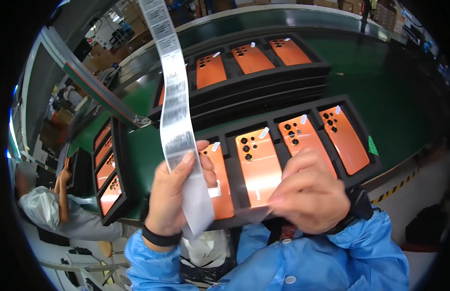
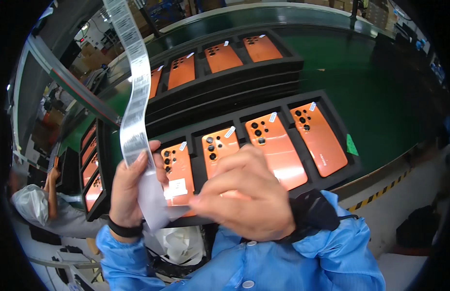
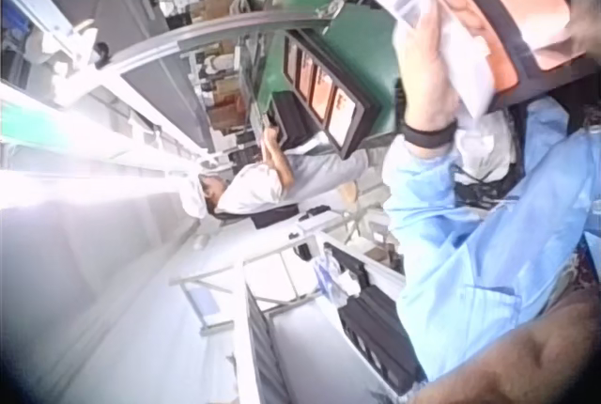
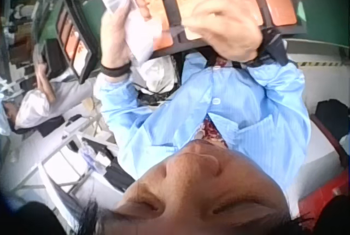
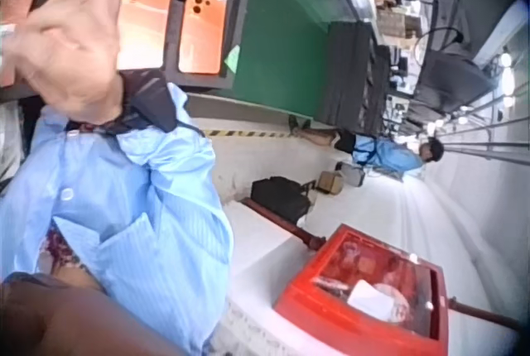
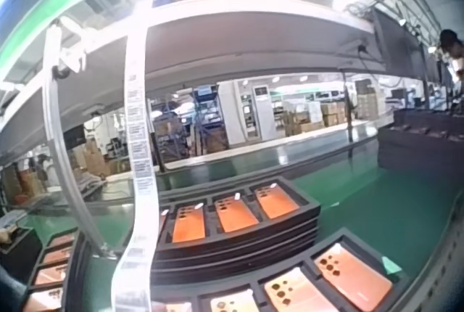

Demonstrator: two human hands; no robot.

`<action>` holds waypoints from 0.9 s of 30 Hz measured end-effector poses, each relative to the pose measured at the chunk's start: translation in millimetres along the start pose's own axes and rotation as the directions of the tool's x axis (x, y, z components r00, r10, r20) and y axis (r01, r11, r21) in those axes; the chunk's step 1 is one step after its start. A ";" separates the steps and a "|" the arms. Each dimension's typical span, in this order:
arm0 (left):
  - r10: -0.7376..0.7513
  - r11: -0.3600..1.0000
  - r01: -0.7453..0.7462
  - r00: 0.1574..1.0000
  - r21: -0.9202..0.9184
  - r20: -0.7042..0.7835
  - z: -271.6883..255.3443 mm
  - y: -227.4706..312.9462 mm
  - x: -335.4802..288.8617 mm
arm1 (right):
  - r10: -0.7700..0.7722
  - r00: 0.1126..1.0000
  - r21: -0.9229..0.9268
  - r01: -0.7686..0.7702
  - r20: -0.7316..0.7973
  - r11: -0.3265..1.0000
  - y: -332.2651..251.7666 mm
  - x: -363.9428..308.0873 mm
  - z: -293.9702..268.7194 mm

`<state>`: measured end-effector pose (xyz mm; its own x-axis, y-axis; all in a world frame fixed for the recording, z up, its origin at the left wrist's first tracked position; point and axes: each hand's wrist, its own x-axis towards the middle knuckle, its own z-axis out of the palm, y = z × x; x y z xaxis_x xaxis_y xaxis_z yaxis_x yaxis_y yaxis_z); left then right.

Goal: Applying small silver labels or protective films to the back of orange smartphones on an assembly line.

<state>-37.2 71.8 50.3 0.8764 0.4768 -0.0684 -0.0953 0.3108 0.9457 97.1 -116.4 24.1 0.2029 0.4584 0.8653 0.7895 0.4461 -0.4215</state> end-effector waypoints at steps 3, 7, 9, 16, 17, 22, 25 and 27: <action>0.023 0.881 -0.099 0.986 0.463 0.167 5.7 13.8 36.7 | -0.031 0.999 -0.201 0.027 -0.016 0.979 7.3 8.8 -31.2; 0.090 0.386 -0.433 0.896 0.814 0.434 13.2 -25.0 95.5 | -0.024 0.998 -0.328 0.004 -0.058 0.945 9.6 11.0 -53.4; -0.113 0.405 -0.292 0.924 0.866 0.365 29.7 -36.4 112.2 | -0.035 0.997 -0.354 0.011 -0.061 0.935 14.5 9.4 -60.8; 0.166 0.097 -0.532 0.842 0.841 0.514 35.2 -77.5 135.9 | -0.024 0.998 -0.394 0.000 -0.055 0.919 34.4 6.0 -76.3; 0.163 0.101 -0.532 0.843 0.841 0.513 35.8 -78.5 136.1 | -0.017 0.999 -0.394 -0.002 -0.046 0.919 36.9 5.9 -76.8; 0.140 -0.002 -0.508 0.853 0.862 0.503 36.6 -82.4 141.2 | -0.034 0.999 -0.328 0.029 -0.010 0.944 44.2 14.1 -72.4; 0.242 0.123 -0.543 0.828 0.831 0.506 32.5 -84.8 139.3 | -0.035 0.999 -0.285 0.025 -0.030 0.958 45.0 17.1 -72.2; 0.273 0.154 -0.552 0.821 0.819 0.502 26.1 -90.3 134.9 | -0.006 0.997 -0.256 -0.012 -0.072 0.967 45.4 18.9 -73.1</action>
<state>102.0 86.6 -35.9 0.9303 0.0632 0.3612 -0.1118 -0.8892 0.4437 179.1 -143.7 41.2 0.2389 0.3992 0.8852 0.9089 0.2290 -0.3486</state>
